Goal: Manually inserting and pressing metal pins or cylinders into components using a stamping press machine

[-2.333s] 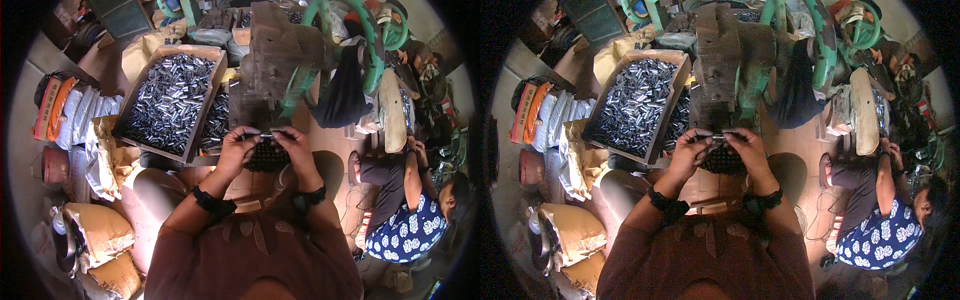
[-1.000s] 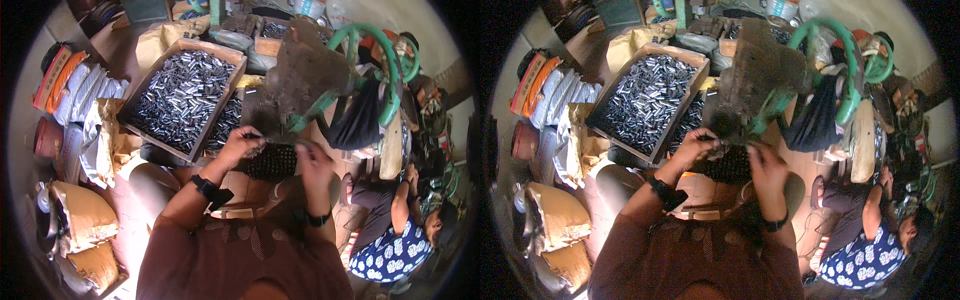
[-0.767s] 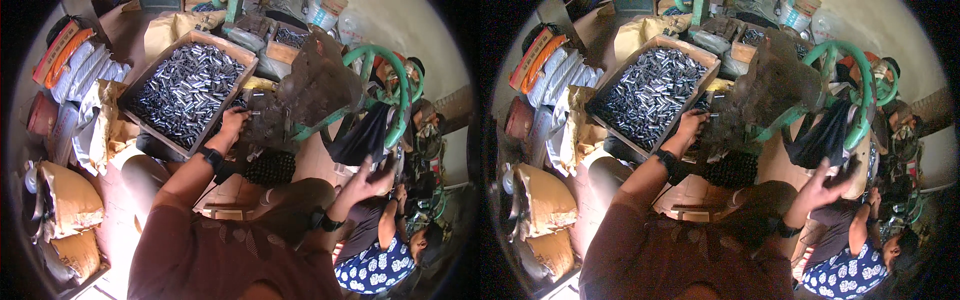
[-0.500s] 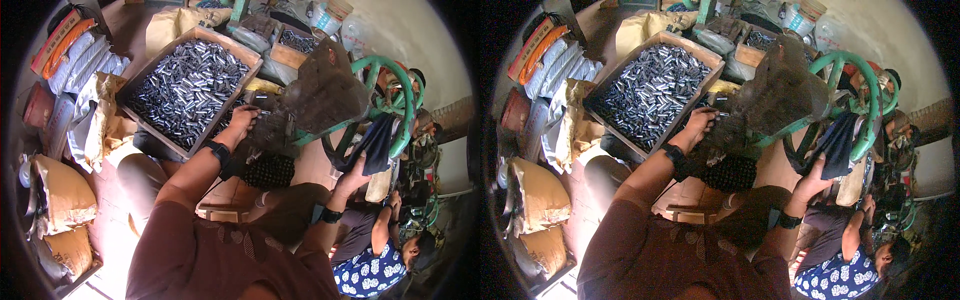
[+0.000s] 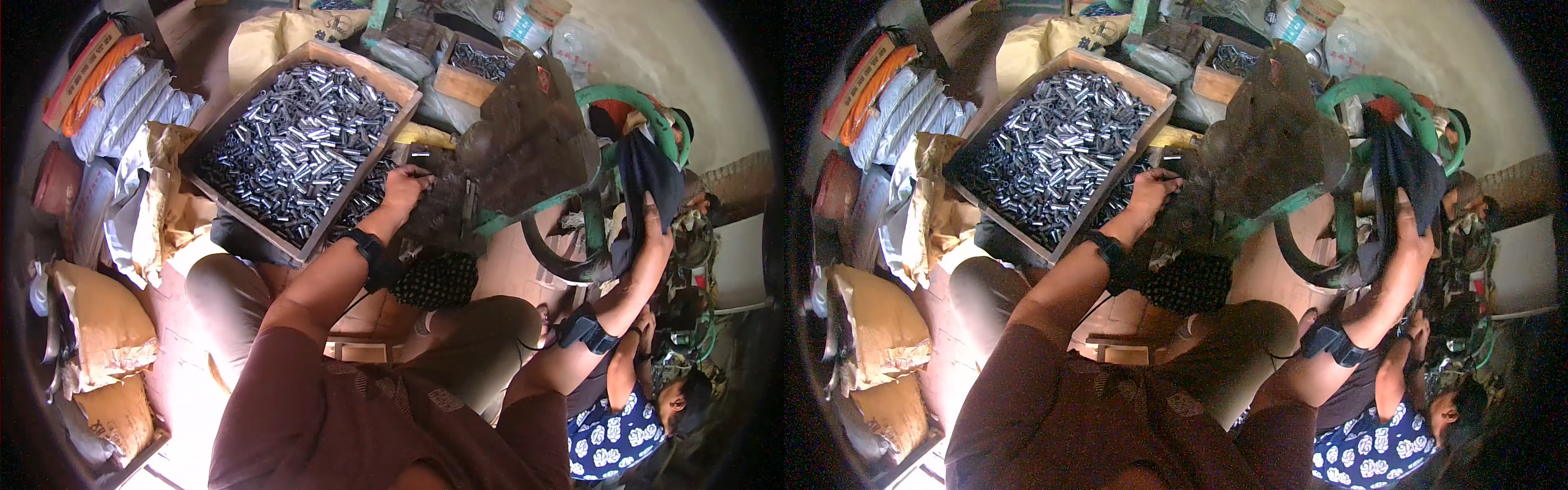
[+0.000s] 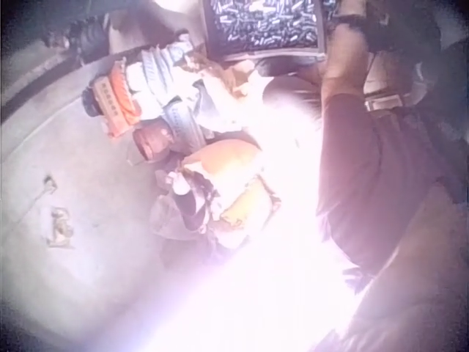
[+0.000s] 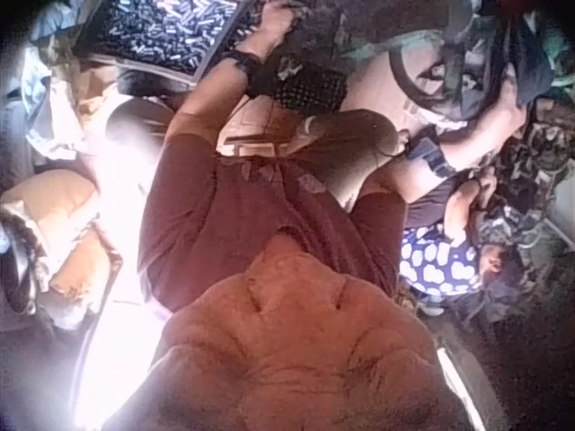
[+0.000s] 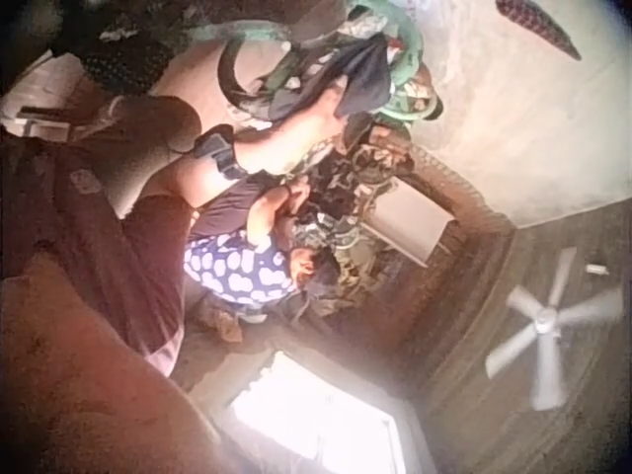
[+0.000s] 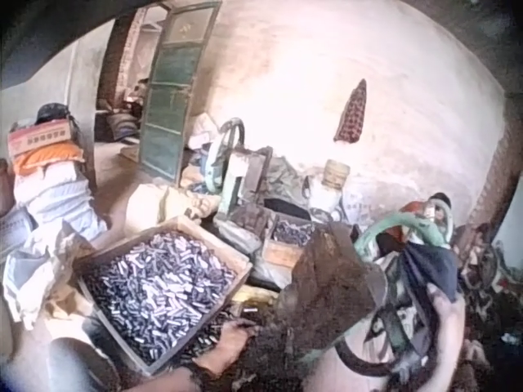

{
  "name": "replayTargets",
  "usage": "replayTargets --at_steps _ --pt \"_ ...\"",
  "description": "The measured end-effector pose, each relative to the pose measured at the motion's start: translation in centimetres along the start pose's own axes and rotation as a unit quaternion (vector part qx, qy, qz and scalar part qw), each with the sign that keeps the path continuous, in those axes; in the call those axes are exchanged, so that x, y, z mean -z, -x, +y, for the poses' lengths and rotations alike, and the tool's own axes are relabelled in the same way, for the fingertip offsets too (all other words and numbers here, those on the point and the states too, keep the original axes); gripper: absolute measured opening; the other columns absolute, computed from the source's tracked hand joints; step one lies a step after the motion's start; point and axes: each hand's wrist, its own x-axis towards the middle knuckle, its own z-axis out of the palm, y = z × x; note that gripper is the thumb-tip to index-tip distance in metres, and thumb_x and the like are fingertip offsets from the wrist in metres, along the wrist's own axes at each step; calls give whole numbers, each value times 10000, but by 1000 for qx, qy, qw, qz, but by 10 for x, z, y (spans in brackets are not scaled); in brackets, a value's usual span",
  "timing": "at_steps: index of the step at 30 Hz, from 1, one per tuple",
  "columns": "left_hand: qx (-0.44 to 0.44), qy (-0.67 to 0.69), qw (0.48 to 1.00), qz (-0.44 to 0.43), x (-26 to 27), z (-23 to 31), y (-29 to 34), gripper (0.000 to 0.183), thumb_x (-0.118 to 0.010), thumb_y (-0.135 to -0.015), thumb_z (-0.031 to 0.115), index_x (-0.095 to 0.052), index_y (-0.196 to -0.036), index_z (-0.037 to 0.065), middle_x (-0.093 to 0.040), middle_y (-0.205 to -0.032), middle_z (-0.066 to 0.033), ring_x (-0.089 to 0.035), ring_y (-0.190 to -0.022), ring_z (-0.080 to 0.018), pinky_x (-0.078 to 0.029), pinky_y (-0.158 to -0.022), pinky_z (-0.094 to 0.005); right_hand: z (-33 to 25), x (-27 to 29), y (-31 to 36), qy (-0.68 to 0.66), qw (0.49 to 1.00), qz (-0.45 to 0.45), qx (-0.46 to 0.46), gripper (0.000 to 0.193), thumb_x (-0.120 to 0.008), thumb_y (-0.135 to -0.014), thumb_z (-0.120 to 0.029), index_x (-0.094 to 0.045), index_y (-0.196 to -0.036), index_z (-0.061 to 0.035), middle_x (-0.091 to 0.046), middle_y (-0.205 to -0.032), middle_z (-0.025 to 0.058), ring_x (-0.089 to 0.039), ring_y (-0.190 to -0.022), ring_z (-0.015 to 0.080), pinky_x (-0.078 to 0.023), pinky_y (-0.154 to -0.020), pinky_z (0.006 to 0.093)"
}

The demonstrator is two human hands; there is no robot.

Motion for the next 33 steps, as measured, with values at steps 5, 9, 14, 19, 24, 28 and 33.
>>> replayTargets --at_steps 5,9,14,19,24,28,33 --pt "-97 -111 989 28 0 -21 -15 129 -635 -746 72 -636 -832 -24 -595 -686 -33 -505 -564 -128 -406 -534 -256 26 -15 32 45 990 83 105 445 -630 -776 -228 -528 -1075 85 -589 -990 116 -536 -835 181 -408 -787 280" --pt "-154 -207 965 50 -5 -16 -10 168 -643 -694 118 -639 -767 -33 -618 -659 -138 -580 -612 -180 -453 -611 -289 131 -44 62 -80 933 247 248 407 -668 -746 -128 -527 -1062 86 -570 -1013 134 -528 -828 177 -426 -784 305" --pt "-135 -187 971 63 8 -8 -4 189 -630 -726 105 -621 -862 -26 -623 -723 -106 -560 -598 -180 -444 -574 -284 59 -16 48 -41 987 140 72 378 -671 -748 -166 -557 -1015 77 -597 -949 113 -533 -770 172 -423 -748 281" --pt "22 145 988 53 29 26 15 296 -424 -810 -23 -424 -1106 -15 -569 -855 -110 -594 -687 -221 -530 -558 -300 20 -12 27 -54 990 79 101 432 -676 -740 -200 -542 -1034 86 -592 -980 132 -541 -808 193 -409 -780 279" --pt "53 115 990 -56 20 29 12 308 -411 -804 -58 -394 -1111 -66 -553 -952 -148 -621 -770 -280 -553 -585 -331 21 -2 15 -1 996 49 68 531 -677 -732 -256 -504 -1056 128 -558 -1036 155 -534 -902 210 -379 -853 294" --pt "76 69 994 -40 11 7 -2 234 -522 -789 -18 -503 -1015 -74 -584 -854 -116 -613 -644 -218 -502 -466 -279 20 -7 17 6 995 61 75 490 -670 -740 -277 -543 -1006 114 -589 -964 133 -537 -819 179 -404 -790 274" --pt "31 -28 999 -5 4 3 -3 138 -599 -764 33 -618 -880 -37 -601 -687 -55 -542 -512 -127 -415 -402 -231 28 -10 23 -20 993 87 72 444 -661 -753 -239 -545 -1018 97 -584 -988 124 -531 -831 177 -406 -793 280"
